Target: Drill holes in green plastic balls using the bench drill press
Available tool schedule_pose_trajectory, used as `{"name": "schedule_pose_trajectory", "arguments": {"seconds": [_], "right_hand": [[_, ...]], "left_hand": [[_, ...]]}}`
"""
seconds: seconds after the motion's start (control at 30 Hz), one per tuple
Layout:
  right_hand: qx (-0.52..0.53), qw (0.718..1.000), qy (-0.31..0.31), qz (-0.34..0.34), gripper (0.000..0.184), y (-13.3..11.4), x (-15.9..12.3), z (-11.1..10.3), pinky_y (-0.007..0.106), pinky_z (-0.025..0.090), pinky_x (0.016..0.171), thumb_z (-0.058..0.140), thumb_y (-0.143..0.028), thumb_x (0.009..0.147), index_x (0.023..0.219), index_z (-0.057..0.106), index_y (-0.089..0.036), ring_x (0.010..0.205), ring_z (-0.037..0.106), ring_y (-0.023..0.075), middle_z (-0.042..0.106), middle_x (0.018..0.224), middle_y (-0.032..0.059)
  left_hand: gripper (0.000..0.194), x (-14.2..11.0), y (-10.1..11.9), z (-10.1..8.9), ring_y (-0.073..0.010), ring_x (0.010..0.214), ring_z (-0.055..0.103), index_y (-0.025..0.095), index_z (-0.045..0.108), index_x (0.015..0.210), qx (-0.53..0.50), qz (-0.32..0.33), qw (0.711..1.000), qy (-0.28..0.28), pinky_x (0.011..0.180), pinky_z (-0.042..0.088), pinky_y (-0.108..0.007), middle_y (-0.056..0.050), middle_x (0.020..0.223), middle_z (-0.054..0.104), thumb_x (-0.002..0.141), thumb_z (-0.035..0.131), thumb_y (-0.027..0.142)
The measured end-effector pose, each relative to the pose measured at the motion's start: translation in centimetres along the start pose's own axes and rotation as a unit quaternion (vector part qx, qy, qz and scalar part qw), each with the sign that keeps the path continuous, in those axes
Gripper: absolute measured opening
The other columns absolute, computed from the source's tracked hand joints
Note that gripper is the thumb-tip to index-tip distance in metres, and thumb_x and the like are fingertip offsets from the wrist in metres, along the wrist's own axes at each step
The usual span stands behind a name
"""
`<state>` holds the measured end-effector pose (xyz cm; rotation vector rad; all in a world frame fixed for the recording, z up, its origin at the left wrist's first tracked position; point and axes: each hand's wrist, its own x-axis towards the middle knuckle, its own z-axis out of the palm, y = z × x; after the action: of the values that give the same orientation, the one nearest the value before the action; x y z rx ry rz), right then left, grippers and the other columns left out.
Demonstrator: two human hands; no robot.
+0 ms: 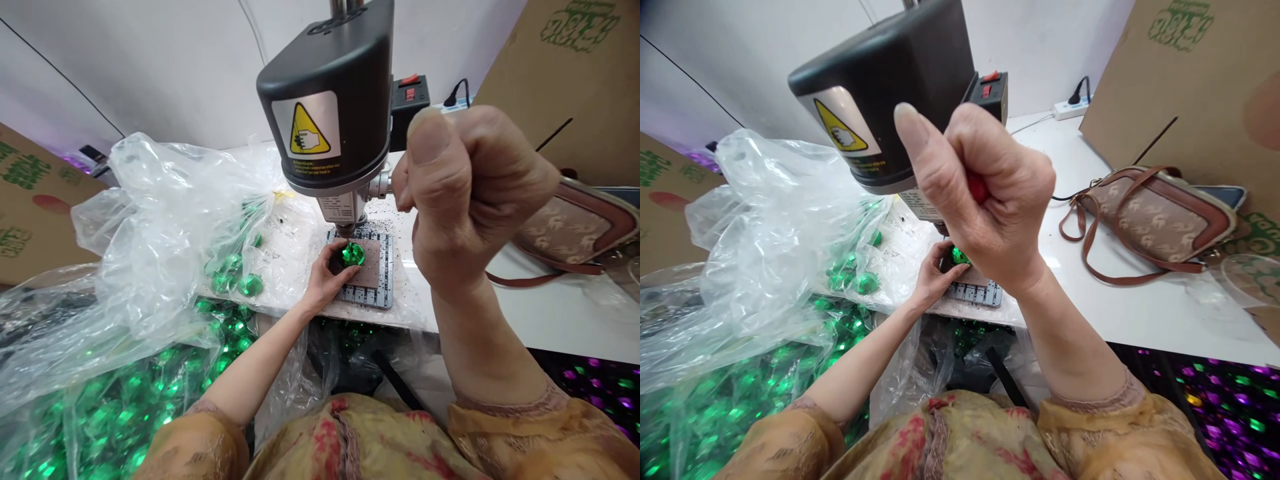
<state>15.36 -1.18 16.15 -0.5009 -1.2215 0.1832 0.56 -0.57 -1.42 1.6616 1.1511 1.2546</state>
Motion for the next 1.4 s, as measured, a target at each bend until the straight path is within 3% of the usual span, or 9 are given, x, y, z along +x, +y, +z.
{"name": "schedule_pose_trajectory", "arguments": {"seconds": [0.17,0.4,0.67,1.1,1.17,1.3,1.4], "right_hand": [[0.011,1.000,0.006,-0.011,0.046,0.4,-0.4,0.0,0.030,0.026,0.045,0.060,-0.026,0.090,0.056,0.030,-0.020,0.045,0.039,0.0088,0.038,0.052,-0.0037],[-0.056,0.994,0.010,-0.092,0.051,0.8,-1.8,-0.3,0.031,0.026,0.039,0.054,-0.023,0.089,0.050,0.022,-0.019,0.038,0.032,0.0092,0.032,0.042,-0.0039],[0.023,0.982,0.005,-0.186,0.043,2.4,-2.1,-0.5,0.026,0.029,0.033,0.056,-0.012,0.083,0.057,0.023,-0.020,0.036,0.035,0.0069,0.031,0.044,-0.0071],[0.043,0.968,-0.019,-0.245,0.043,3.5,-3.5,-0.9,0.024,0.024,0.034,0.053,-0.014,0.084,0.057,0.020,-0.019,0.035,0.027,0.0057,0.027,0.046,-0.0058],[0.021,0.975,-0.002,-0.220,0.043,2.6,-2.9,-0.6,0.025,0.020,0.036,0.054,-0.011,0.083,0.057,0.022,-0.019,0.037,0.023,0.0052,0.024,0.047,-0.0056],[-0.013,0.998,0.044,-0.049,0.044,0.8,-0.3,0.6,0.027,0.020,0.043,0.059,-0.009,0.085,0.055,0.029,-0.019,0.042,0.026,0.0054,0.025,0.050,-0.0053],[0.016,0.999,0.038,-0.014,0.047,0.4,1.8,1.2,0.029,0.023,0.046,0.062,-0.026,0.089,0.054,0.032,-0.021,0.041,0.030,0.0063,0.032,0.048,-0.0053]], "left_hand": [[0.049,0.0,0.0,0.2,-0.0221,0.106,0.063,0.021,0.056,0.113,0.000,-0.001,1.000,0.009,0.095,0.050,-0.040,-0.009,0.111,0.066,0.074,0.080,0.038],[0.047,-0.1,0.0,0.0,-0.0230,0.108,0.063,0.021,0.058,0.113,0.019,0.015,1.000,0.011,0.094,0.050,-0.038,-0.009,0.116,0.066,0.076,0.077,0.043],[0.051,-0.2,0.0,0.1,-0.0255,0.108,0.063,0.022,0.057,0.112,0.012,0.007,1.000,0.012,0.091,0.052,-0.040,-0.009,0.115,0.066,0.074,0.077,0.050],[0.047,-0.3,0.2,0.0,-0.0255,0.107,0.063,0.020,0.059,0.107,-0.001,0.011,1.000,0.019,0.094,0.051,-0.041,-0.009,0.112,0.067,0.072,0.080,0.044],[0.048,-0.4,0.0,0.1,-0.0254,0.109,0.063,0.020,0.059,0.109,-0.003,0.006,1.000,0.019,0.096,0.050,-0.041,-0.009,0.115,0.067,0.072,0.079,0.043],[0.050,-0.4,-0.4,0.2,-0.0248,0.117,0.060,0.021,0.056,0.115,-0.021,0.002,1.000,0.015,0.104,0.047,-0.043,-0.011,0.122,0.064,0.074,0.079,0.037],[0.052,-0.4,-0.5,0.3,-0.0245,0.120,0.058,0.020,0.055,0.118,-0.036,-0.002,0.999,0.007,0.106,0.045,-0.044,-0.011,0.126,0.062,0.074,0.079,0.033]]}}
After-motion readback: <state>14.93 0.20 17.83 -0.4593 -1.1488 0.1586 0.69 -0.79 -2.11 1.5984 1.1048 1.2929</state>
